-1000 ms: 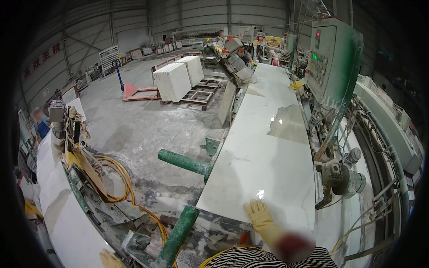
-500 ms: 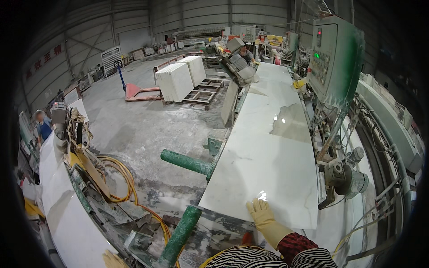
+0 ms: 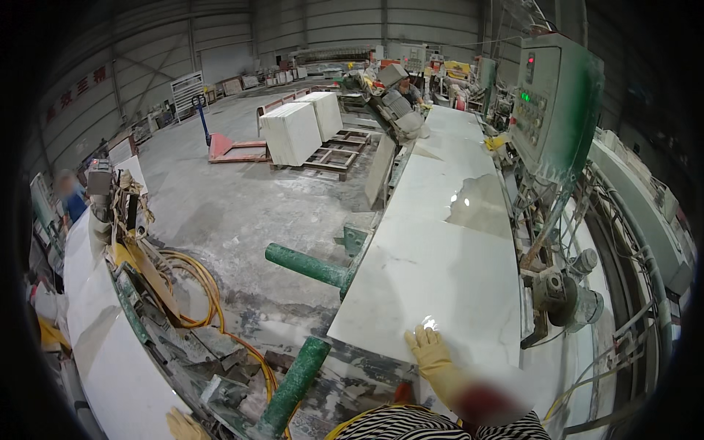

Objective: The person repeatedly picks up large white stone slabs from a conveyor, wipes their surfaces with gloved hands, and places them back onto the line. The cycle of lifting, wiping, and repositioning continues throughout the clip.

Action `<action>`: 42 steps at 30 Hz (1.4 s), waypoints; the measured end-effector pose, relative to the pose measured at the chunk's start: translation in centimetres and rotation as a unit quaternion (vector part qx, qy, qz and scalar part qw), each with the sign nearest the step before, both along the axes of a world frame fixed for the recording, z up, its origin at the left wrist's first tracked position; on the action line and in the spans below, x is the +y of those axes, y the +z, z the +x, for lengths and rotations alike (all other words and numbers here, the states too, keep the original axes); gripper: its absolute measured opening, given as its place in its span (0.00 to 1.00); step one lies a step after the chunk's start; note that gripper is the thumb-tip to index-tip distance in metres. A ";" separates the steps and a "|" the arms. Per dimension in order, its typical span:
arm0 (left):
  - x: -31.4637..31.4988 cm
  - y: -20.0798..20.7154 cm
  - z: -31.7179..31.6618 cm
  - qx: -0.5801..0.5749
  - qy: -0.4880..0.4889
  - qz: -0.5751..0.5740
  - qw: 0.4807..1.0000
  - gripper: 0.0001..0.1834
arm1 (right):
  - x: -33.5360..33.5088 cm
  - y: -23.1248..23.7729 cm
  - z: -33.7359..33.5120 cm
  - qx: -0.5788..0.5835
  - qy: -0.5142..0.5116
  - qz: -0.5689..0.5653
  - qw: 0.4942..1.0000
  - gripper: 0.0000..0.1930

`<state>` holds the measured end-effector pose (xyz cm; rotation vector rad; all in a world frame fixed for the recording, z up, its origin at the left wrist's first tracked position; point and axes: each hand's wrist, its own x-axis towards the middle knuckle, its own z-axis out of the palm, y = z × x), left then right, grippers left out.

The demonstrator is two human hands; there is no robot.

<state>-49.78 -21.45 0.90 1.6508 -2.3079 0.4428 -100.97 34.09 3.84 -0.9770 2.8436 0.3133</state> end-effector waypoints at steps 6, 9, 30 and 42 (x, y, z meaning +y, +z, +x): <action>1.1 2.0 -1.0 0.019 0.015 0.041 0.999 0.29 | -0.2 0.1 -0.3 -0.009 -0.008 0.004 1.000 0.41; 1.2 2.1 -0.9 0.023 0.020 0.050 0.998 0.29 | -0.4 0.3 -0.3 -0.008 -0.010 0.012 1.000 0.41; 2.4 2.4 -0.9 0.023 0.006 0.024 0.999 0.27 | -0.4 0.1 -1.3 0.023 0.002 0.018 1.000 0.41; 3.2 2.9 -0.9 0.015 0.015 0.061 0.998 0.30 | -0.6 0.9 -1.5 0.009 -0.006 0.013 1.000 0.43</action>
